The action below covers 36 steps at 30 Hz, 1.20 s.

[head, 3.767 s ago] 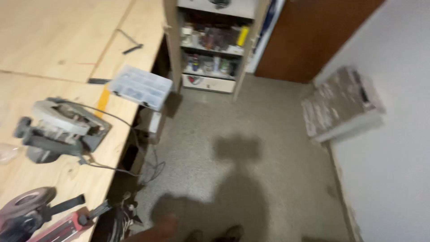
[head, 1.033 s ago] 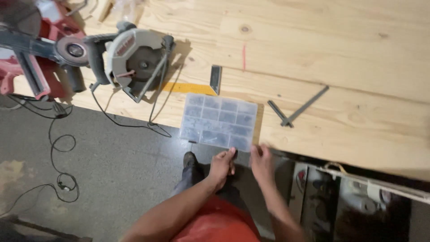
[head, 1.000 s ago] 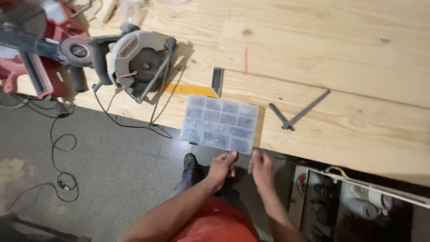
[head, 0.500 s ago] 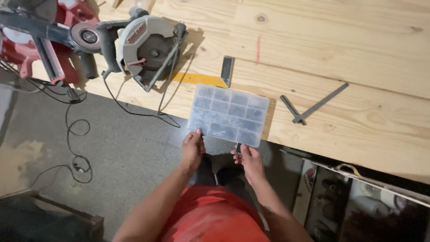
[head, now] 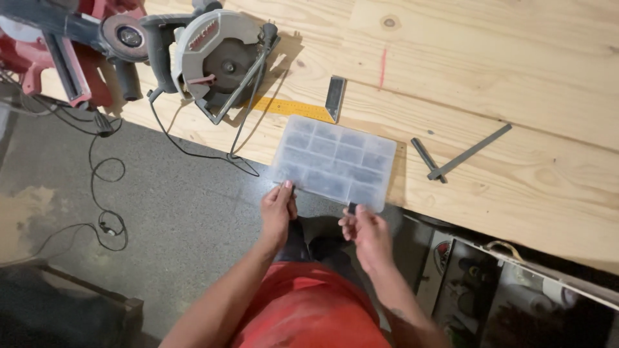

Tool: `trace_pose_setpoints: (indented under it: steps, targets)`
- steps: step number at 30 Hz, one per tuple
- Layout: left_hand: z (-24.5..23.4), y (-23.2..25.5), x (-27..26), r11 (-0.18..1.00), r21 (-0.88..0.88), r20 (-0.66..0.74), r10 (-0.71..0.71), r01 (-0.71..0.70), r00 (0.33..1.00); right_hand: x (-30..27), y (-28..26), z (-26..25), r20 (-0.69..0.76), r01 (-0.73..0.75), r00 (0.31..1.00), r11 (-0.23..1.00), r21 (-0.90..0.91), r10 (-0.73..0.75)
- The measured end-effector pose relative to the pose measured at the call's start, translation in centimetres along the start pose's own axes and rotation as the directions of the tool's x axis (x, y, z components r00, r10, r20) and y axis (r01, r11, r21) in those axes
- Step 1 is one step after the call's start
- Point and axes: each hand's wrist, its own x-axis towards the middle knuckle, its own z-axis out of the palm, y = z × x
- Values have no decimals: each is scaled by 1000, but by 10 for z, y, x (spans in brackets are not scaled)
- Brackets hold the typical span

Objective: Searching for and selecting specific hardware from an organizer to assemble a wooden frame on a workbench.

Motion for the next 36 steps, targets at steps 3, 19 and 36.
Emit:
trace_pose_setpoints:
  steps: [3, 19, 36]
  targets:
    - [12, 67, -20, 977, 50, 143, 199, -208, 970, -1, -31, 0, 112, 255, 959, 964, 74, -262]
    - [101, 107, 259, -78, 34, 735, 678, -996, -28, 148, -149, 26, 540, 731, 487, -19, -683, -686]
    - [12, 108, 250, 106, 197, 846, 484, -975, 223, 193, -73, 68, 590, 606, 548, -205, -769, -593]
